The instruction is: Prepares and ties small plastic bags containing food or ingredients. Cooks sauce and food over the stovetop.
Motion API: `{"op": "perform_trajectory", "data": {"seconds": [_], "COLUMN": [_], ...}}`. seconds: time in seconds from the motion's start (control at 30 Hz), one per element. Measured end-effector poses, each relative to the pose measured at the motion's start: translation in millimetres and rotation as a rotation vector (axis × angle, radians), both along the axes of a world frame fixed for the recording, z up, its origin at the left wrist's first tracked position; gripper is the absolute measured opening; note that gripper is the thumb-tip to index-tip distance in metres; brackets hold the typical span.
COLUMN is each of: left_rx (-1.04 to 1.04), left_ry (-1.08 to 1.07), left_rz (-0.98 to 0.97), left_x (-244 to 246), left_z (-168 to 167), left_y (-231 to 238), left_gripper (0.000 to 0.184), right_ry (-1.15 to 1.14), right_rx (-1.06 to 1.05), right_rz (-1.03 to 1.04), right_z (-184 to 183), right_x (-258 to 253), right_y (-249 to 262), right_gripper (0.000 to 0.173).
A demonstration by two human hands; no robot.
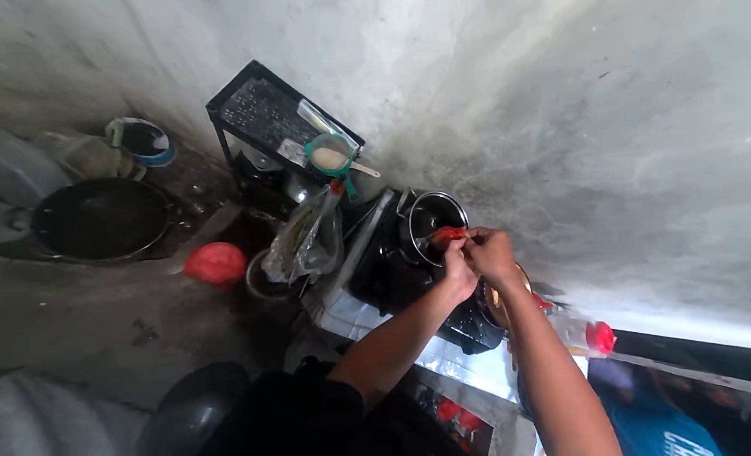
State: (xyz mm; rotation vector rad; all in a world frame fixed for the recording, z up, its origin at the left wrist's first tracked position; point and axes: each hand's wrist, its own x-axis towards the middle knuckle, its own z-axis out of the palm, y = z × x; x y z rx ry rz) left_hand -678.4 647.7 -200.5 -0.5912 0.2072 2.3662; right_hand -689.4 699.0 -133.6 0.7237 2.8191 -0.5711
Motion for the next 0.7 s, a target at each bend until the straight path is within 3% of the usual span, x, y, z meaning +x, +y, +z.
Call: {"op": "perform_trajectory", "data": {"seconds": [0.2, 0.3, 0.5, 0.63, 0.7], "left_rx": [-0.102, -0.095, -0.118, -0.214, -0.162], "left_ry": [0.091, 0.082, 0.064, 0.016, -0.038], "left_rz": [-0.08, -0.11, -0.107, -0.102, -0.095], "left_x": [-3, -3, -6, -6, -8], "left_z": [-4, -7, -10, 1, 6], "left_y": [-4, -3, 5, 3, 2], "left_gripper": [0.041, 0.043, 0.049, 0.041, 0.044], "right_ry": [0.026, 0.067, 0.11, 0.242, 0.308], "right_rx": [0.21, 0.211, 0.079, -0.103, -0.248], "right_rz": [0.112, 0.166, 0.134, -0.057, -0.177], "right_z": [-17, -20, -21, -29, -34], "right_x": [8, 12, 22, 28, 30], "right_y": [-6, -3, 10, 8, 5], "right_gripper": [0.02, 0.02, 0.02, 0.022, 0.021]}}
